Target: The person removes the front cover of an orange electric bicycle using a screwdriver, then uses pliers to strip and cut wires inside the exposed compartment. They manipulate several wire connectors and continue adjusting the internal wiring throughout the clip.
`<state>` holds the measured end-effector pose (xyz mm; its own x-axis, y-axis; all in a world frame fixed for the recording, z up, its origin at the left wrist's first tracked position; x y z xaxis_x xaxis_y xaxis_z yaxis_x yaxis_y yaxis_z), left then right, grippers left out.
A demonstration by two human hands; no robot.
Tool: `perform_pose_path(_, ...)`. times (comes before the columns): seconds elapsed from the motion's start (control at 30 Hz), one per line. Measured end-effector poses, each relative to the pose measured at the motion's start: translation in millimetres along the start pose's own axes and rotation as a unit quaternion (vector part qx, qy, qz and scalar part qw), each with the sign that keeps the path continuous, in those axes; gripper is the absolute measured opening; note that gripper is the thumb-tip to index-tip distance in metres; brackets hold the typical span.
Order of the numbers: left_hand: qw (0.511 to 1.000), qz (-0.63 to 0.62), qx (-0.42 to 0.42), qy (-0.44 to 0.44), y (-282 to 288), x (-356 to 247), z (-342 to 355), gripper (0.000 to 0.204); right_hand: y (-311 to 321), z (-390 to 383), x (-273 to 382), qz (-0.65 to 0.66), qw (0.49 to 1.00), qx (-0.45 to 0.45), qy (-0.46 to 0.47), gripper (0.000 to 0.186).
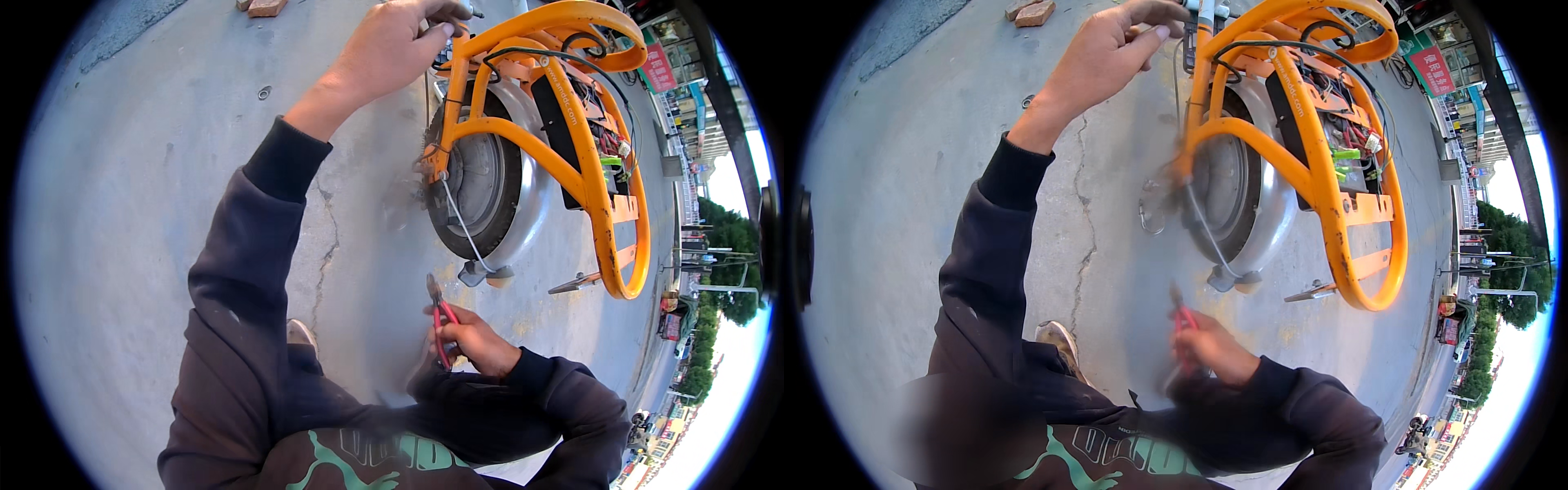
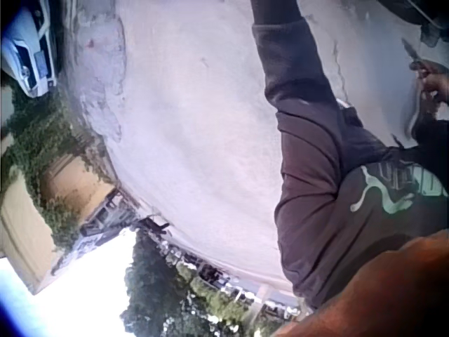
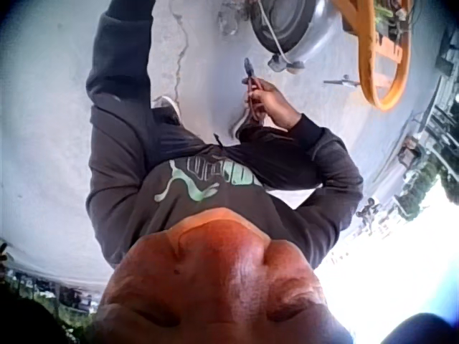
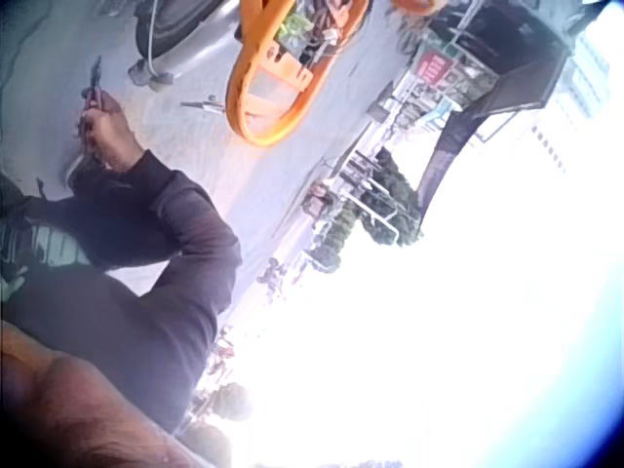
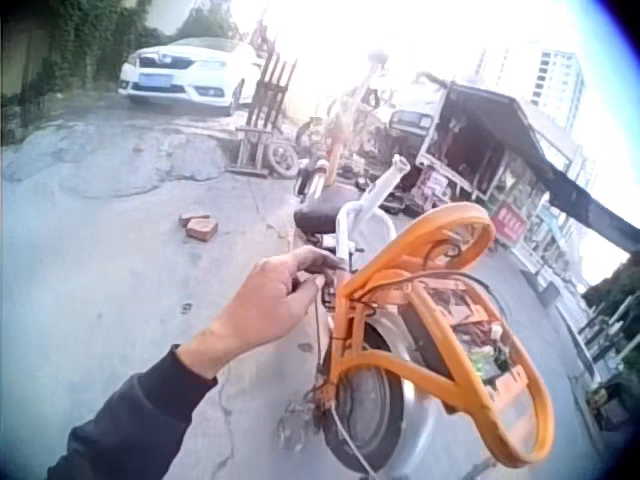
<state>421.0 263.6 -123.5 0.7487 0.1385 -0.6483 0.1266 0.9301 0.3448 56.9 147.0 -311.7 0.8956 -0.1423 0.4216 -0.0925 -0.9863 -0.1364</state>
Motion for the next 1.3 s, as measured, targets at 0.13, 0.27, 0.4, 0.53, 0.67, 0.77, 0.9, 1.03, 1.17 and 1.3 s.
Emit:
perform_pose_path(0.13,0.943,0.182,0.237,0.147,-45.8,109.8,-64.2,0.033,-12.5,59.1,74.8,0.041,0.974,-0.113,0.191,0.046)
perform_pose_path(0.27,0.764,-0.088,0.552,0.323,-114.1,100.5,-178.7,0.044,8.6,112.8,117.6,0.125,0.943,-0.176,0.253,0.030)
perform_pose_path(0.4,0.766,-0.107,0.573,0.273,-144.4,77.3,-199.9,0.045,18.7,134.4,135.9,0.133,0.932,-0.173,0.289,0.025)
perform_pose_path(0.53,0.766,-0.085,0.594,0.231,-160.8,81.0,-202.5,0.044,16.0,130.8,153.2,0.083,0.919,-0.217,0.318,0.022)
perform_pose_path(0.67,0.769,-0.145,0.573,0.244,-160.7,69.1,-201.3,0.044,31.0,138.4,147.7,0.059,0.898,-0.283,0.332,0.018)
perform_pose_path(0.77,0.777,-0.130,0.566,0.245,-162.4,73.8,-202.1,0.044,33.7,140.9,142.9,0.035,0.875,-0.307,0.372,0.017)
perform_pose_path(0.9,0.786,-0.091,0.570,0.220,-172.3,78.6,-206.5,0.046,34.3,138.1,141.2,-0.022,0.849,-0.350,0.394,0.017)
perform_pose_path(1.03,0.794,-0.101,0.558,0.221,-173.6,80.7,-200.6,0.045,23.0,131.3,158.0,0.017,0.870,-0.305,0.386,0.023)
perform_pose_path(1.17,0.791,-0.117,0.549,0.243,-172.3,77.7,-199.0,0.045,27.4,128.1,156.4,0.029,0.865,-0.329,0.377,0.022)
perform_pose_path(1.3,0.801,-0.107,0.548,0.218,-169.0,74.7,-193.9,0.045,24.3,115.6,166.2,-0.082,0.837,-0.404,0.360,0.028)
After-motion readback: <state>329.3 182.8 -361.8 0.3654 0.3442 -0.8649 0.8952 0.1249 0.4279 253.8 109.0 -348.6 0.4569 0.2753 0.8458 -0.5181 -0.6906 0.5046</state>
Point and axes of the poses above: each hand's wrist, its own z-axis towards the middle knuckle, its own y-axis out of the back of the hand, x = y × z, the point moved 10 cm from there along z, towards the middle knuckle, and after that the axes turned 7 degrees about z, right-handed, at the moved point
